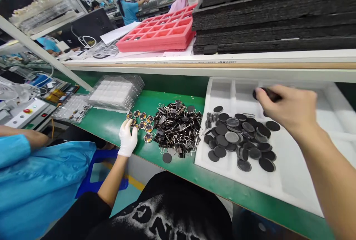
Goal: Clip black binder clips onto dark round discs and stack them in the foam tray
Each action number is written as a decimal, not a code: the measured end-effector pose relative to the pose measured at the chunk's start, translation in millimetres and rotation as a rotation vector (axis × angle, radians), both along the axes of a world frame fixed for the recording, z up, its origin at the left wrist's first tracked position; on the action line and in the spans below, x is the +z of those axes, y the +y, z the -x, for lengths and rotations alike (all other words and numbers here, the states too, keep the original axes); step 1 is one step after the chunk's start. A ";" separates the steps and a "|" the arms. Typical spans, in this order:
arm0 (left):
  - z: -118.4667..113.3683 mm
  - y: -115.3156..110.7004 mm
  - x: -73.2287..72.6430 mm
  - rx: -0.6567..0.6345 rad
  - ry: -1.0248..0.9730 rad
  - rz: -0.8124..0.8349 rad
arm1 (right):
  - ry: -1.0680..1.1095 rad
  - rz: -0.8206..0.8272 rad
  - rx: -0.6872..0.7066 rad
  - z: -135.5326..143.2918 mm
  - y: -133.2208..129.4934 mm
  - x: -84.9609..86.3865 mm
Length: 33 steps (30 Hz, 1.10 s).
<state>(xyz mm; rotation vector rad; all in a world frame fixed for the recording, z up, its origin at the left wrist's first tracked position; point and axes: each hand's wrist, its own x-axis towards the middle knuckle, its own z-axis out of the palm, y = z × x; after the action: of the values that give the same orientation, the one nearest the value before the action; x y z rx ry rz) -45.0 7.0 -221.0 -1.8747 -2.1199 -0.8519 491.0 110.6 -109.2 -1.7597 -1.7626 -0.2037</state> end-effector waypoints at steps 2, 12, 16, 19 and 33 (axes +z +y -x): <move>-4.5 -17.9 2.6 -0.167 0.135 0.093 | -0.067 -0.045 -0.102 -13.9 -40.5 -6.8; -7.6 7.6 0.0 -0.304 0.244 0.062 | -0.176 0.039 0.106 -3.3 -150.2 -95.5; -23.2 17.3 25.4 -0.430 0.230 -0.096 | -0.042 0.034 0.351 -4.3 -151.5 -99.1; -60.4 32.1 69.9 -0.613 0.211 -0.243 | -0.055 -0.002 0.516 -4.5 -151.0 -97.7; -344.5 222.2 122.9 -1.097 0.841 0.652 | -0.041 -0.245 0.353 -3.3 -152.9 -107.0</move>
<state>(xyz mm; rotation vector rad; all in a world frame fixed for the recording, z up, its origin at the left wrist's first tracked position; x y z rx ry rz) 299.5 229.3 -98.1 -2.9572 -0.7838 0.6182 494.3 -42.3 -216.2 -1.2595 -1.9511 -0.2927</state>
